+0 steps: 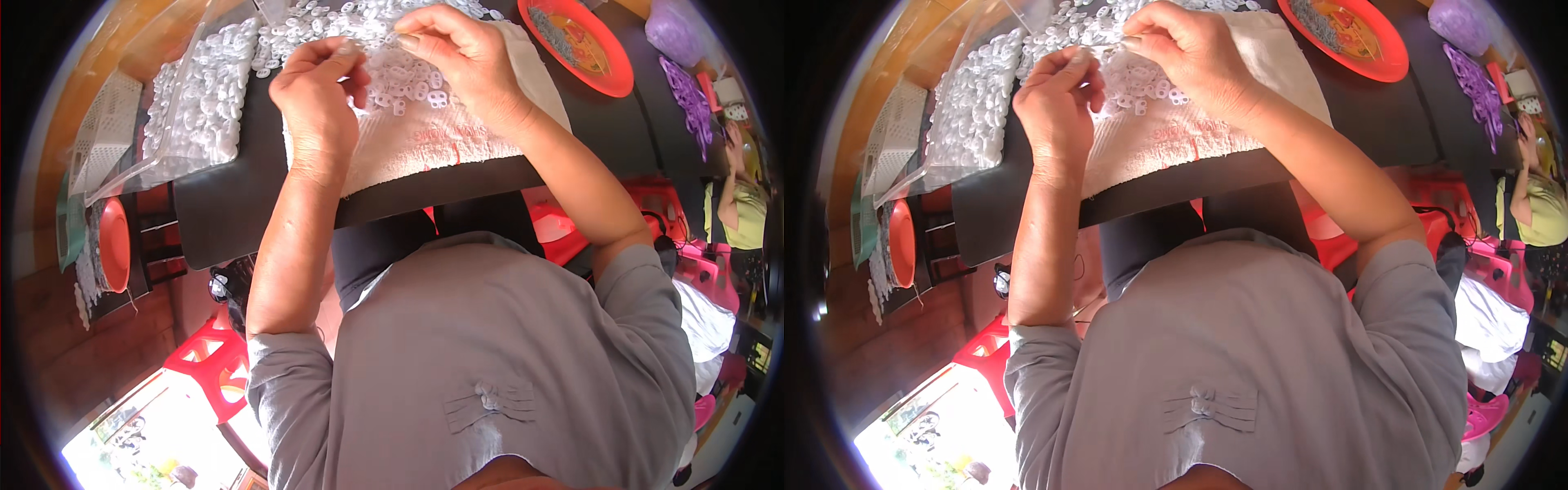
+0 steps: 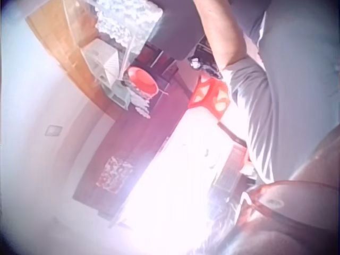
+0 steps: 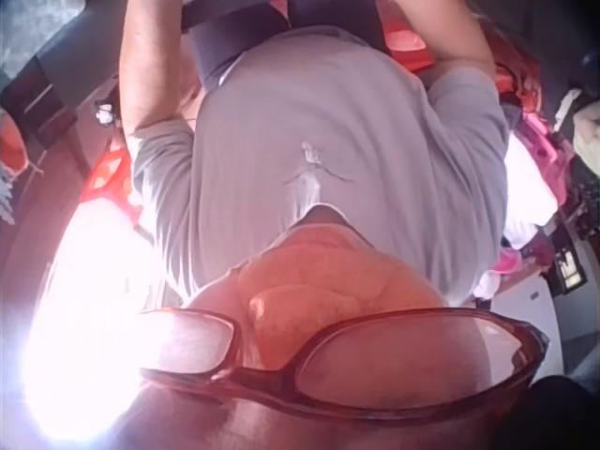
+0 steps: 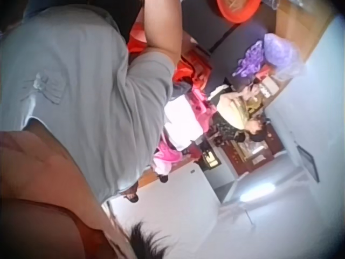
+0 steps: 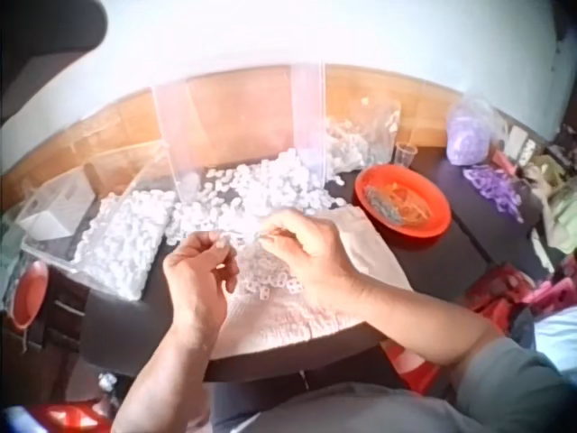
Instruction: The person is sorting small white plastic components on a workbench.
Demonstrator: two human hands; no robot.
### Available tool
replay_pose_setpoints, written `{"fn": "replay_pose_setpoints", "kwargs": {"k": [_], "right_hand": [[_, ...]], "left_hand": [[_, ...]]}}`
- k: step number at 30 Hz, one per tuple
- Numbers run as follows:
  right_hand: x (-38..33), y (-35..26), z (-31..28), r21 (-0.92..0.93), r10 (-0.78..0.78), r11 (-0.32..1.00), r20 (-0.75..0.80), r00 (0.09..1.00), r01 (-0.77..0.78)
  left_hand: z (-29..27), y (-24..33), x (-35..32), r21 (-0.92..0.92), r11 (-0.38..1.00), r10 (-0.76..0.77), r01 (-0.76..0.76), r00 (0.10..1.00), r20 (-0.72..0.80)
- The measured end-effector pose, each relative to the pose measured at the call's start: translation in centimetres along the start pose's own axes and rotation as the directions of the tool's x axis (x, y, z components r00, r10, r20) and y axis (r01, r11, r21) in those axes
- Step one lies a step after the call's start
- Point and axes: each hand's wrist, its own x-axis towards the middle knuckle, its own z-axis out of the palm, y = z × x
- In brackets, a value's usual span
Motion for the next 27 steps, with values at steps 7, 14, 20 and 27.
{"fn": "replay_pose_setpoints", "kwargs": {"k": [7,14,20,27], "right_hand": [[0.0,-2.0,-3.0,-0.553,0.217,0.833,0.289,0.932,-0.022],[-1.5,-1.9,-2.8,-0.628,0.166,0.75,0.481,0.861,0.207],[-2.1,-1.7,-1.7,-0.721,0.19,0.646,0.47,0.862,0.25],[-2.1,-2.2,-0.9,-0.73,0.201,0.624,0.497,0.844,0.281]], "left_hand": [[-1.2,0.9,0.7,-0.105,0.993,0.025,-0.048,0.979,-0.203],[-0.8,1.1,0.0,-0.017,1.0,-0.018,0.017,0.996,-0.082],[-0.6,1.1,0.1,-0.06,0.997,-0.046,0.042,0.996,-0.072],[-0.6,1.0,0.1,-0.059,0.996,-0.069,0.067,0.997,-0.036]]}}
